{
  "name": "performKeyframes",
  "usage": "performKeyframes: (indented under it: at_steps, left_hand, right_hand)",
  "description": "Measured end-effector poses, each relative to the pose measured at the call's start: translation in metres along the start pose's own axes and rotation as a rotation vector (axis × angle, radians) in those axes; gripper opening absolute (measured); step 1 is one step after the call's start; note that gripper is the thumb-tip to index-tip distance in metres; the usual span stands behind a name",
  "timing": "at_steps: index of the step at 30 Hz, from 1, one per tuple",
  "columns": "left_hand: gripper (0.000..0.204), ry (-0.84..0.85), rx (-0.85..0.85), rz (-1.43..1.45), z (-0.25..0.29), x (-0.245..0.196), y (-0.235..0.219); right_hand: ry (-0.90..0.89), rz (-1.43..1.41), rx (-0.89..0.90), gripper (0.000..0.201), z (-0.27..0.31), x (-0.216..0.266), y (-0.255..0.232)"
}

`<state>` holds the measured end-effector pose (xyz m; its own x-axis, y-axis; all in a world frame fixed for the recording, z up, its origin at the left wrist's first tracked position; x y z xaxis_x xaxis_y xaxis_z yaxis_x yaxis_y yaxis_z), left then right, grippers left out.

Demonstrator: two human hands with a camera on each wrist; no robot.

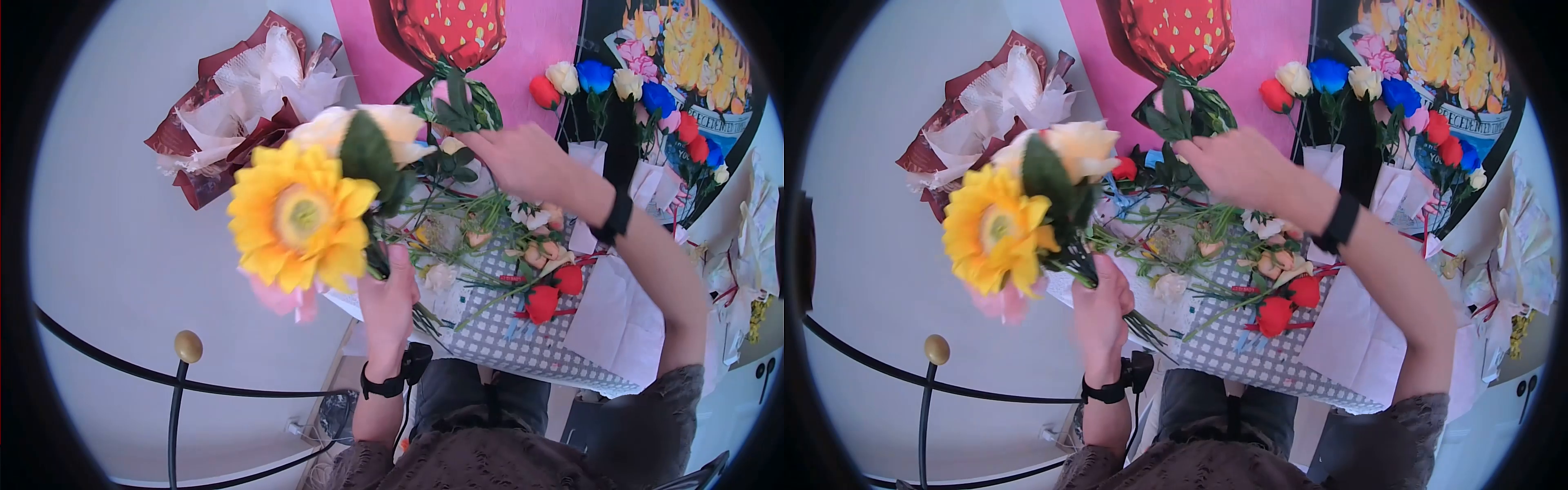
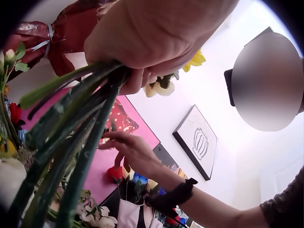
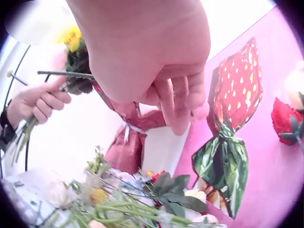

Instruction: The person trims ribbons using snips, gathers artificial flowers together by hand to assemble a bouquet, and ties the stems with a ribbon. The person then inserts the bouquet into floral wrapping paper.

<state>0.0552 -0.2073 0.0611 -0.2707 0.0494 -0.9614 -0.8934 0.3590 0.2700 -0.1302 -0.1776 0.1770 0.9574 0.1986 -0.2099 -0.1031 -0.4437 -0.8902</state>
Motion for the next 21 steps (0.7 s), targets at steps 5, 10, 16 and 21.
performKeyframes:
  at_steps: [5, 10, 16, 21]
  left_hand:
    - [0.036, 0.045, 0.055, -0.054, 0.001, 0.022, 0.024]
    - [0.036, 0.089, 0.139, -0.049, 0.021, 0.02, 0.055]
    - [0.038, 0.13, 0.256, -0.073, 0.042, 0.035, 0.075]
    - [0.022, 0.631, 0.212, -0.523, 0.06, 0.027, 0.077]
  right_hand:
    - [0.084, -0.372, -0.095, 0.074, 0.065, 0.046, -0.045]
    - [0.187, -0.519, -0.092, 0.087, 0.104, 0.074, -0.063]
    - [0.094, -0.713, -0.364, 0.086, 0.132, 0.092, -0.059]
    - [0.072, -0.331, -0.464, 0.058, 0.142, 0.108, -0.047]
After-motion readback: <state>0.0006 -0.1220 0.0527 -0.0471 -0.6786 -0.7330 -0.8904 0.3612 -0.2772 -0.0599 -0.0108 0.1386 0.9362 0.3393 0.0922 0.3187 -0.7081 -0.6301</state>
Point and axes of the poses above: each hand's wrist, its own z-axis away from the middle knuckle, its own y-axis out of the palm, x = y × z, the point moved 8 cm from there along -z, towards the middle knuckle, and after that the axes turned 6 degrees about -z, right-handed, at the moved point
